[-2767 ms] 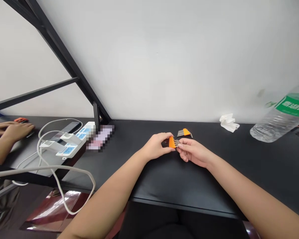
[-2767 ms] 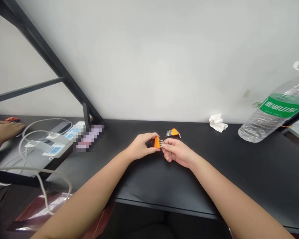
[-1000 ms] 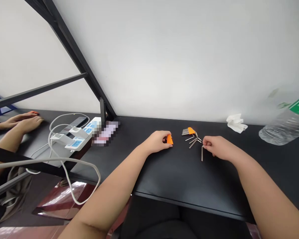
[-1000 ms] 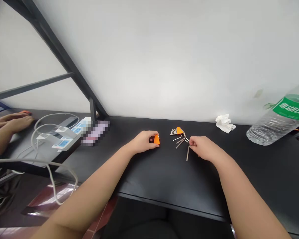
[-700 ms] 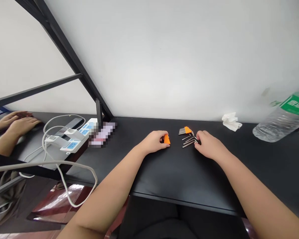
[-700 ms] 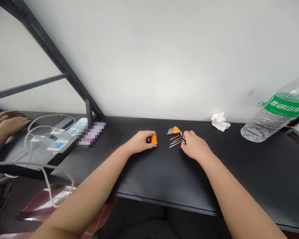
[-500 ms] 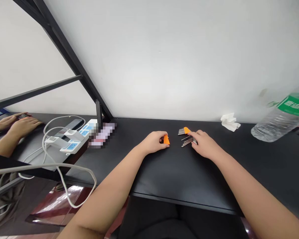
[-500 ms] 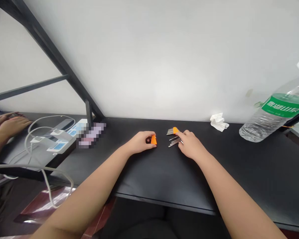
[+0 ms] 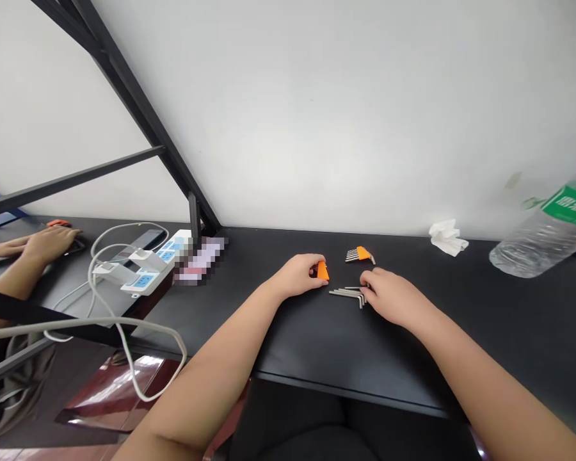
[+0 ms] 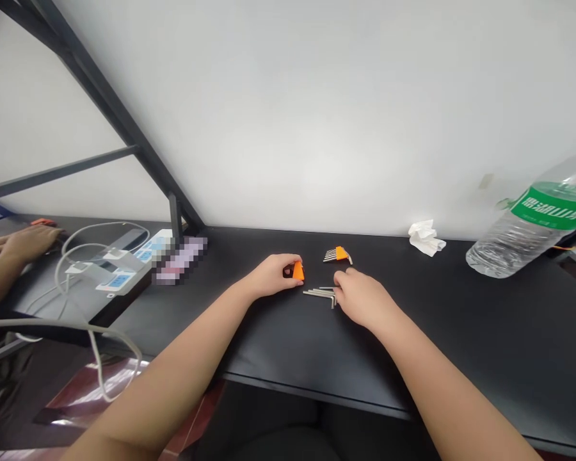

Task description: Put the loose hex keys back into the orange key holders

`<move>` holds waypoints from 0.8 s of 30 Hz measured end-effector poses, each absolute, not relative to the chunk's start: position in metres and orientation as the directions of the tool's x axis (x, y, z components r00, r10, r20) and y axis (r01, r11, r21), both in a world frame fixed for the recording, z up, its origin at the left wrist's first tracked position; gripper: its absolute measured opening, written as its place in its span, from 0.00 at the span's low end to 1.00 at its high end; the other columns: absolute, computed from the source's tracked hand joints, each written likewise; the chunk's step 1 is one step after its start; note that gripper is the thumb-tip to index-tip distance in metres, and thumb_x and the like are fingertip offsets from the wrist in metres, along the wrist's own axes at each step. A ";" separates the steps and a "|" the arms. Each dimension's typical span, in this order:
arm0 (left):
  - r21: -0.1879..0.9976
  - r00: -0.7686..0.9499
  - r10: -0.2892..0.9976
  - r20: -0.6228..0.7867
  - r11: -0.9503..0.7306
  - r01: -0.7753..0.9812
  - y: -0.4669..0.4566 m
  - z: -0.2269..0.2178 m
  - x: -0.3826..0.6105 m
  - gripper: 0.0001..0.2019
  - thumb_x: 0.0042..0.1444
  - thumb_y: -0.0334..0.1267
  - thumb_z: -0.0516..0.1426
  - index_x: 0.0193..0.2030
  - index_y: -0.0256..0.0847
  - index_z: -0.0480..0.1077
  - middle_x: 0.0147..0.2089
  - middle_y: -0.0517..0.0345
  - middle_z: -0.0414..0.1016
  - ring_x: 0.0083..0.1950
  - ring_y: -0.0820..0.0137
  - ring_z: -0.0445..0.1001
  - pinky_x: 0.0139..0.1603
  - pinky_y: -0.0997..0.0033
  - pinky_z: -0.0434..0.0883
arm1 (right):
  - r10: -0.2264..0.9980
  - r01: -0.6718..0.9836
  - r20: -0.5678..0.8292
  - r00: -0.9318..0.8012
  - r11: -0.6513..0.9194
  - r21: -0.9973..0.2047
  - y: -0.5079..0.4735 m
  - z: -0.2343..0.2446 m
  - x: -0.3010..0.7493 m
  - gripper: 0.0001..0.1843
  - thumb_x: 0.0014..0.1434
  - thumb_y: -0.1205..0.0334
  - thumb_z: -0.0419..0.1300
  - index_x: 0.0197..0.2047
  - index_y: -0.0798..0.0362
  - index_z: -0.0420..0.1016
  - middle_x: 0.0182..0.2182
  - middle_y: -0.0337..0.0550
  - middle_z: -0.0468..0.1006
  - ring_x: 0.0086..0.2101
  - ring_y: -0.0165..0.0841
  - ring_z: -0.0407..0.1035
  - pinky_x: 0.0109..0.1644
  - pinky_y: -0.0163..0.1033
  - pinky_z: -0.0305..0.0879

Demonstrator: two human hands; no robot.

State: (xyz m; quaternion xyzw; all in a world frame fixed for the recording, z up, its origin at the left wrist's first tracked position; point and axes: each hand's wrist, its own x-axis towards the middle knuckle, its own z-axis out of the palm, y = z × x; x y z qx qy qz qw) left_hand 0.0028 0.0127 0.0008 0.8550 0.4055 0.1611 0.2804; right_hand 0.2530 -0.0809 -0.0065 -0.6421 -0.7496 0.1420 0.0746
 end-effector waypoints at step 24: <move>0.563 0.651 0.745 0.145 -0.603 0.565 0.017 -0.008 0.002 0.23 0.52 0.39 0.67 0.55 0.45 0.73 0.50 0.54 0.75 0.45 0.65 0.75 0.48 0.66 0.73 | 0.959 0.872 0.031 -0.283 0.270 -0.407 -0.069 -0.011 0.262 0.15 0.65 0.70 0.53 0.40 0.51 0.81 0.42 0.47 0.78 0.41 0.36 0.73 0.45 0.39 0.66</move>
